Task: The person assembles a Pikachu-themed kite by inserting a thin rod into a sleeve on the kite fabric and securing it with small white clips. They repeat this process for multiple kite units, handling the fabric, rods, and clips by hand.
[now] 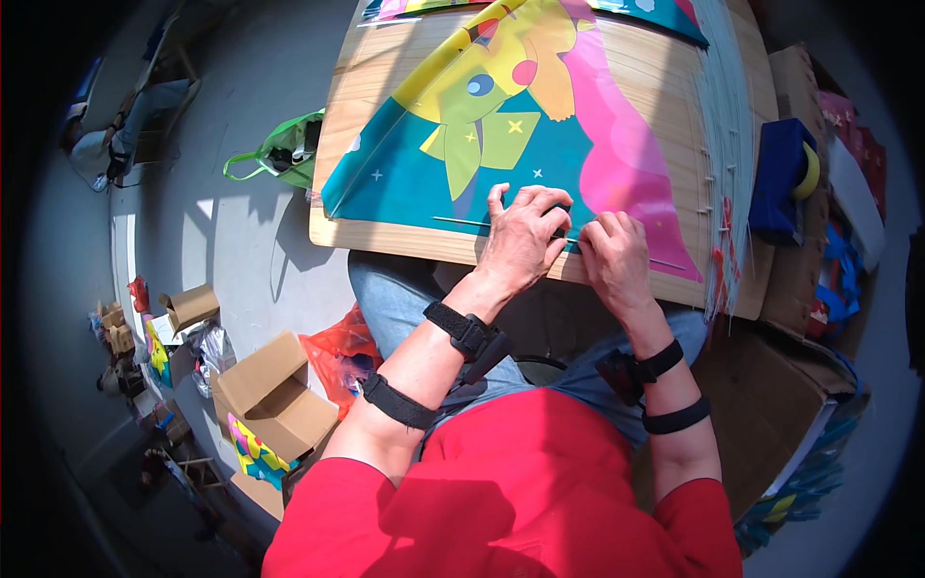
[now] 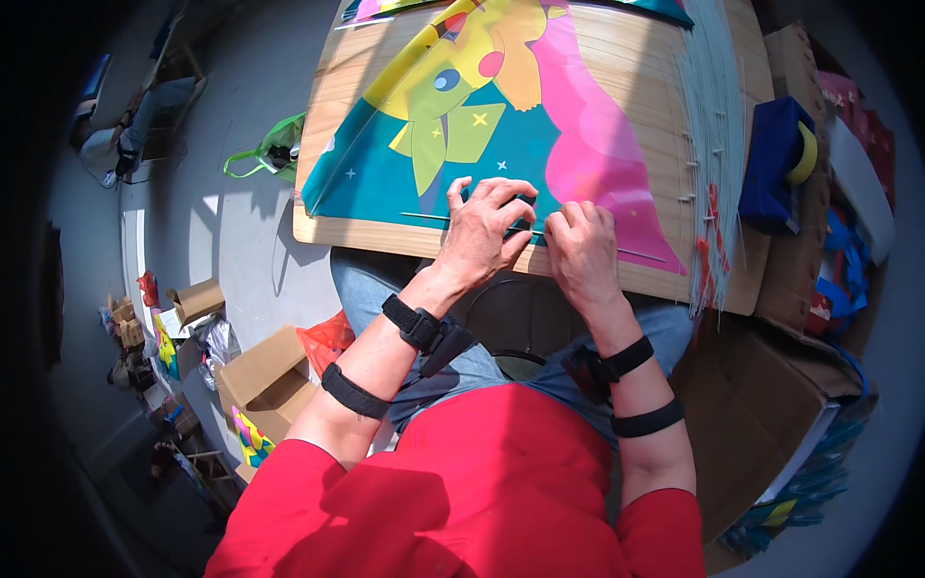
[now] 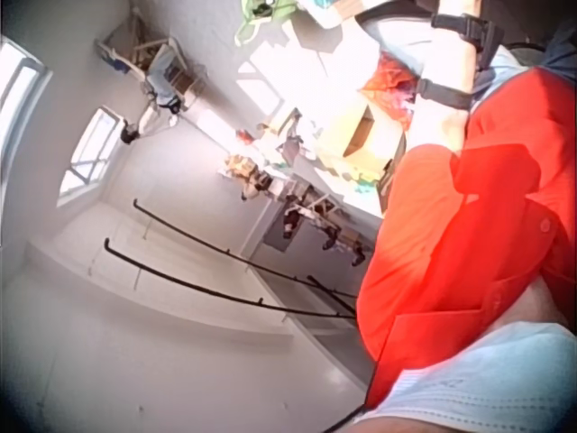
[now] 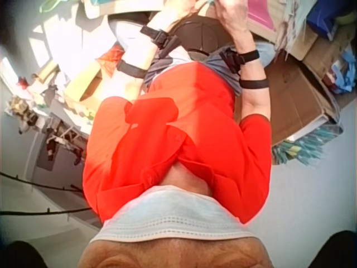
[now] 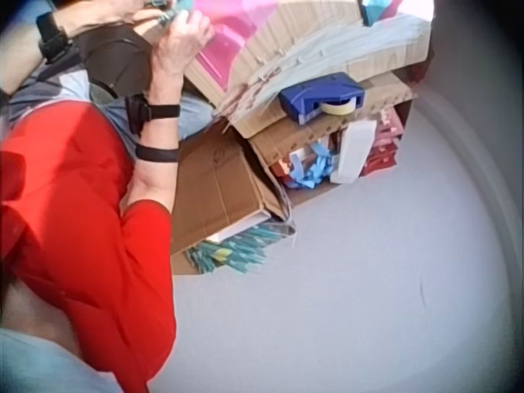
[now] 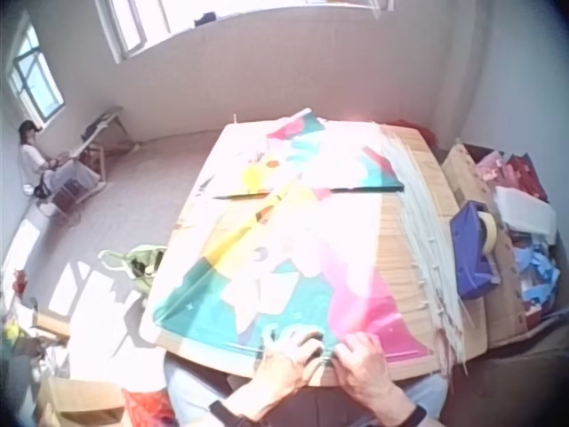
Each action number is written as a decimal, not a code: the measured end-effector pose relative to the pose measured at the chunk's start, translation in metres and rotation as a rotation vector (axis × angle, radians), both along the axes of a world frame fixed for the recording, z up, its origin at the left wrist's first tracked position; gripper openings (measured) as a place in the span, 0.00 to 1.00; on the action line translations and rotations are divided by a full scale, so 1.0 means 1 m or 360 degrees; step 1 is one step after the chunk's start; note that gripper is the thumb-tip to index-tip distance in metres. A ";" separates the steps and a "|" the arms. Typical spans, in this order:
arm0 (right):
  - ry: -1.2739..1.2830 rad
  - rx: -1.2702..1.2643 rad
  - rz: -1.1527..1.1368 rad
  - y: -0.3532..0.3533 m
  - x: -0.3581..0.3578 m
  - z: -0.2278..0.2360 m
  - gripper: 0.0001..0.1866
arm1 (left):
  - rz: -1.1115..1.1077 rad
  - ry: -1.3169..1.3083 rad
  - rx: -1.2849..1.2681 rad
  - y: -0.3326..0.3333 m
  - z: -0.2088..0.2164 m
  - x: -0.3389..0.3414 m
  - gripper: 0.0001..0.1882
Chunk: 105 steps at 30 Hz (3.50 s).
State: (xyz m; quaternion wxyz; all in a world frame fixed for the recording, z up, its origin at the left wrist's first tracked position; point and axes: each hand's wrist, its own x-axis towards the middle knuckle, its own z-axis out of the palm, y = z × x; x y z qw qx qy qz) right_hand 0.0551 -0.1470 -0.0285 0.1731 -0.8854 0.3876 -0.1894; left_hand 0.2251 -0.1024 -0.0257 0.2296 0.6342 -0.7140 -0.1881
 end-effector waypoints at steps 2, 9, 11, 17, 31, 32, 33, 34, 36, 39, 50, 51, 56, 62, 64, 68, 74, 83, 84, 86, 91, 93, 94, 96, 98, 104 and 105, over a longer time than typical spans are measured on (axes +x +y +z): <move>-0.0019 0.0002 0.0002 0.000 0.000 0.000 0.04 | -0.0013 0.0006 0.0028 0.000 0.001 0.001 0.11; -0.0031 -0.0002 0.0000 0.000 0.000 -0.001 0.04 | -0.0017 0.0015 0.0033 0.000 0.001 0.002 0.16; -0.0024 -0.0007 0.0008 0.000 0.001 0.000 0.04 | -0.0030 -0.0010 0.0041 0.000 0.001 0.002 0.16; -0.0030 -0.0025 0.0001 0.000 -0.002 -0.004 0.03 | -0.0054 -0.0055 0.0032 0.000 0.003 0.002 0.15; 0.0013 -0.0134 -0.0047 0.001 -0.002 -0.010 0.03 | -0.0063 -0.0112 0.0035 -0.002 0.005 -0.002 0.13; 0.0004 -0.0134 -0.0051 0.001 -0.003 -0.011 0.03 | -0.0063 -0.0115 0.0038 -0.002 0.005 -0.002 0.14; -0.0006 -0.0136 -0.0052 0.001 -0.003 -0.011 0.03 | -0.0065 -0.0114 0.0041 -0.002 0.005 -0.002 0.14; -0.0019 -0.0139 -0.0051 0.001 -0.002 -0.011 0.03 | -0.0065 -0.0114 0.0044 -0.002 0.006 -0.002 0.14; -0.0027 -0.0129 -0.0056 0.000 -0.003 -0.011 0.03 | -0.0068 -0.0108 0.0046 -0.002 0.006 -0.002 0.14; -0.0036 -0.0112 -0.0046 -0.001 -0.003 -0.011 0.04 | -0.0070 -0.0097 0.0045 -0.002 0.006 -0.001 0.15; -0.0062 -0.0030 -0.0021 -0.003 -0.004 -0.010 0.05 | -0.0071 -0.0056 0.0113 -0.002 0.008 0.003 0.25; -0.0062 -0.0033 -0.0033 -0.002 -0.003 -0.010 0.04 | -0.0071 -0.0044 0.0112 -0.003 0.008 0.003 0.25; -0.0053 -0.0003 -0.0113 0.000 -0.001 -0.007 0.06 | -0.0099 -0.0010 0.0125 -0.004 0.007 0.007 0.29; -0.0023 -0.0005 -0.0098 -0.002 0.000 -0.008 0.06 | -0.0100 0.0005 0.0135 -0.005 0.006 0.008 0.30; -0.0020 -0.0002 -0.0069 -0.003 -0.001 -0.008 0.04 | -0.0103 0.0007 0.0128 -0.005 0.006 0.008 0.30; -0.0053 -0.0003 -0.0027 -0.004 -0.002 -0.008 0.04 | -0.0101 -0.0008 0.0140 -0.005 0.007 0.008 0.30; -0.0058 0.0002 -0.0007 -0.004 -0.003 -0.008 0.05 | -0.0106 0.0005 0.0130 -0.005 0.006 0.008 0.30; -0.0060 -0.0002 0.0018 -0.004 -0.003 -0.006 0.05 | -0.0090 0.0020 0.0146 -0.005 0.007 0.007 0.29; -0.0060 0.0008 0.0021 -0.004 -0.003 -0.006 0.05 | -0.0087 0.0022 0.0146 -0.004 0.007 0.007 0.29; -0.0049 0.0029 0.0020 -0.004 -0.004 -0.005 0.06 | -0.0086 0.0014 0.0144 -0.003 0.007 0.009 0.29; -0.0083 0.0042 0.0025 -0.004 -0.004 -0.009 0.06 | -0.0106 0.0008 0.0146 -0.005 0.006 0.008 0.29; -0.0073 0.0023 0.0011 -0.003 -0.006 -0.011 0.06 | -0.0096 -0.0003 0.0145 -0.006 0.007 0.006 0.30; -0.0095 -0.0017 0.0005 -0.003 -0.006 -0.012 0.06 | -0.0085 -0.0022 0.0149 -0.006 0.008 0.006 0.31; -0.0097 0.0002 -0.0015 -0.002 -0.005 -0.012 0.05 | -0.0089 -0.0029 0.0160 -0.007 0.010 0.005 0.31; -0.0101 0.0019 -0.0037 -0.002 -0.004 -0.011 0.07 | -0.0099 -0.0034 0.0156 -0.008 0.012 0.005 0.31; -0.0061 -0.0010 0.0000 -0.004 -0.007 0.010 0.09 | -0.0117 -0.0040 0.0152 -0.008 0.012 0.004 0.31; -0.0098 -0.0059 -0.0001 -0.003 -0.011 0.017 0.13 | -0.0119 -0.0045 0.0157 -0.008 0.013 0.004 0.31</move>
